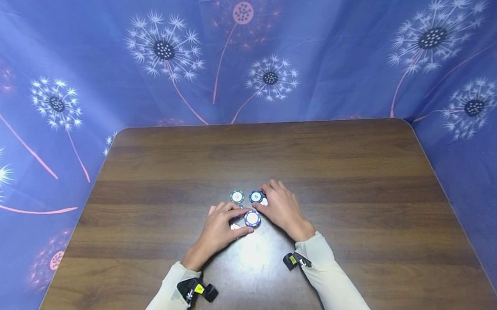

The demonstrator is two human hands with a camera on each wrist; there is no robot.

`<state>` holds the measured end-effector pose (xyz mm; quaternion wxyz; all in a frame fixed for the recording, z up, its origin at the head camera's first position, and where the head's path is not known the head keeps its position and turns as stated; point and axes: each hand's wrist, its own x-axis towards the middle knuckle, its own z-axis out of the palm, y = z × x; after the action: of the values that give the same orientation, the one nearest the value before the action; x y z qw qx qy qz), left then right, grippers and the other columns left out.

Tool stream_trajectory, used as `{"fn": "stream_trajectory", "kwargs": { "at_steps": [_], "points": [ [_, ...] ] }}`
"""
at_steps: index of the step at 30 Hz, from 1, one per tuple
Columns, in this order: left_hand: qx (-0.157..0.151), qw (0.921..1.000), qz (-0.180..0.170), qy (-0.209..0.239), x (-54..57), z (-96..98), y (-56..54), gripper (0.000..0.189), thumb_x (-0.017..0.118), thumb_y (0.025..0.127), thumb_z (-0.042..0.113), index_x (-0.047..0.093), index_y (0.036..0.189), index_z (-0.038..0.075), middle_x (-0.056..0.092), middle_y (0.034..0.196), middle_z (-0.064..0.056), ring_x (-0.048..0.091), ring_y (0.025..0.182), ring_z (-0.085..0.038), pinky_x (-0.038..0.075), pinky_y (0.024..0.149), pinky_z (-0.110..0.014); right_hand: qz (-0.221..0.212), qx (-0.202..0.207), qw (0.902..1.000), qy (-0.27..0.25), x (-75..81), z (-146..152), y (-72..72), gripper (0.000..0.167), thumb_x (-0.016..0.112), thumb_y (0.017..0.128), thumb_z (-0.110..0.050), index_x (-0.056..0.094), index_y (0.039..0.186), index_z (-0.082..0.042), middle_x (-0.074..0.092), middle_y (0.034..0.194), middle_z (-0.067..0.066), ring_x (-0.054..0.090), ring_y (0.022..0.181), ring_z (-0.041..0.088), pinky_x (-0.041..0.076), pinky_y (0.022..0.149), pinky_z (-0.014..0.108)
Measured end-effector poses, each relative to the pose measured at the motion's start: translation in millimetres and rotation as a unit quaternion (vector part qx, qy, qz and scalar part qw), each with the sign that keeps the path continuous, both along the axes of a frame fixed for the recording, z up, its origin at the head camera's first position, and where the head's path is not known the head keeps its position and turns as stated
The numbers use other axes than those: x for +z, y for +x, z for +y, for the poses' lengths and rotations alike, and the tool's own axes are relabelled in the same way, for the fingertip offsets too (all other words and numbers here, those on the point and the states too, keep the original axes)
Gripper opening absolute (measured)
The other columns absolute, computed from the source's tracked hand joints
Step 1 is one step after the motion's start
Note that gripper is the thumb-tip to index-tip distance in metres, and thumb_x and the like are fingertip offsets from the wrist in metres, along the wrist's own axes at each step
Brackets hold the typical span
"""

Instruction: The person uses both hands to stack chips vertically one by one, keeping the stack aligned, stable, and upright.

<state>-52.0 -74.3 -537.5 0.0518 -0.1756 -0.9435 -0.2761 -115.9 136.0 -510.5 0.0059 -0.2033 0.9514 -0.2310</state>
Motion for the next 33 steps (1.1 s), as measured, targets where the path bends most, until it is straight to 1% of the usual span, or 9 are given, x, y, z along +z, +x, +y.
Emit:
{"fn": "stream_trajectory", "kwargs": {
  "at_steps": [6, 12, 14, 17, 21, 26, 30, 33],
  "points": [
    [-0.004, 0.9999, 0.01, 0.009, -0.2, 0.2, -1.0, 0.054, 0.088, 0.08, 0.051, 0.079, 0.126, 0.023, 0.071, 0.108, 0.007, 0.059, 0.095, -0.015, 0.038, 0.082, -0.038, 0.003, 0.002, 0.9996, -0.027, 5.3, 2, 4.3, 0.048, 0.084, 0.089, -0.035, 0.072, 0.124, -0.004, 0.07, 0.119, 0.011, 0.064, 0.112, 0.031, 0.057, 0.085, 0.055],
    [-0.002, 0.9999, 0.002, 0.01, 1.0, -0.2, -1.5, 0.055, 0.089, 0.08, 0.051, 0.079, 0.126, 0.023, 0.071, 0.109, 0.008, 0.059, 0.095, -0.014, 0.038, 0.082, -0.037, -0.019, -0.005, 0.9989, -0.043, 13.5, 6, 12.6, 0.047, 0.081, 0.09, -0.035, 0.071, 0.125, -0.006, 0.07, 0.117, 0.009, 0.062, 0.111, 0.028, 0.056, 0.085, 0.055],
    [-0.002, 0.9999, -0.002, 0.012, 1.3, -0.2, -1.5, 0.055, 0.089, 0.08, 0.051, 0.079, 0.126, 0.023, 0.071, 0.109, 0.007, 0.059, 0.095, -0.014, 0.038, 0.083, -0.038, -0.02, -0.005, 0.9986, -0.049, 16.2, 7, 16.0, 0.048, 0.08, 0.09, -0.034, 0.071, 0.126, -0.005, 0.07, 0.118, 0.01, 0.062, 0.112, 0.029, 0.055, 0.087, 0.055],
    [0.0, 0.9999, -0.005, 0.016, 1.2, -0.4, -1.6, 0.055, 0.089, 0.08, 0.05, 0.079, 0.126, 0.023, 0.071, 0.109, 0.007, 0.059, 0.095, -0.015, 0.038, 0.083, -0.038, -0.015, -0.002, 0.9985, -0.053, 20.4, 8, 21.3, 0.048, 0.08, 0.09, -0.033, 0.072, 0.129, -0.005, 0.069, 0.12, 0.011, 0.061, 0.113, 0.029, 0.056, 0.087, 0.055],
    [0.003, 0.9998, -0.006, 0.019, 1.0, -0.8, -1.4, 0.055, 0.089, 0.08, 0.049, 0.079, 0.127, 0.022, 0.071, 0.11, 0.007, 0.059, 0.095, -0.015, 0.038, 0.083, -0.038, -0.006, 0.01, 0.9984, -0.055, 24.6, 10, 28.2, 0.047, 0.082, 0.09, -0.031, 0.072, 0.13, -0.008, 0.067, 0.121, 0.009, 0.059, 0.113, 0.027, 0.057, 0.085, 0.054],
    [0.003, 0.9998, -0.002, 0.02, 0.6, -0.2, -0.4, 0.055, 0.089, 0.08, 0.049, 0.079, 0.126, 0.02, 0.071, 0.11, 0.007, 0.058, 0.094, -0.014, 0.037, 0.082, -0.037, 0.018, 0.031, 0.9976, -0.058, 25.9, 12, 37.6, 0.046, 0.085, 0.088, -0.03, 0.073, 0.129, -0.012, 0.066, 0.121, 0.005, 0.058, 0.112, 0.025, 0.056, 0.083, 0.053],
    [0.004, 0.9998, -0.008, 0.018, -0.4, 0.1, -0.2, 0.055, 0.089, 0.081, 0.049, 0.079, 0.126, 0.019, 0.071, 0.11, 0.007, 0.058, 0.094, -0.014, 0.037, 0.082, -0.037, 0.041, 0.05, 0.9965, -0.053, 25.9, 11, 43.9, 0.046, 0.087, 0.087, -0.029, 0.074, 0.127, -0.012, 0.066, 0.121, 0.004, 0.059, 0.111, 0.025, 0.056, 0.084, 0.05],
    [0.004, 0.9997, -0.014, 0.018, 0.3, 0.2, 0.0, 0.055, 0.088, 0.081, 0.05, 0.079, 0.126, 0.019, 0.071, 0.111, 0.007, 0.058, 0.095, -0.014, 0.037, 0.083, -0.038, 0.048, 0.064, 0.9955, -0.052, 26.6, 10, 47.9, 0.047, 0.087, 0.086, -0.027, 0.074, 0.127, -0.01, 0.067, 0.12, 0.005, 0.06, 0.111, 0.025, 0.055, 0.086, 0.048]
  ]
}}
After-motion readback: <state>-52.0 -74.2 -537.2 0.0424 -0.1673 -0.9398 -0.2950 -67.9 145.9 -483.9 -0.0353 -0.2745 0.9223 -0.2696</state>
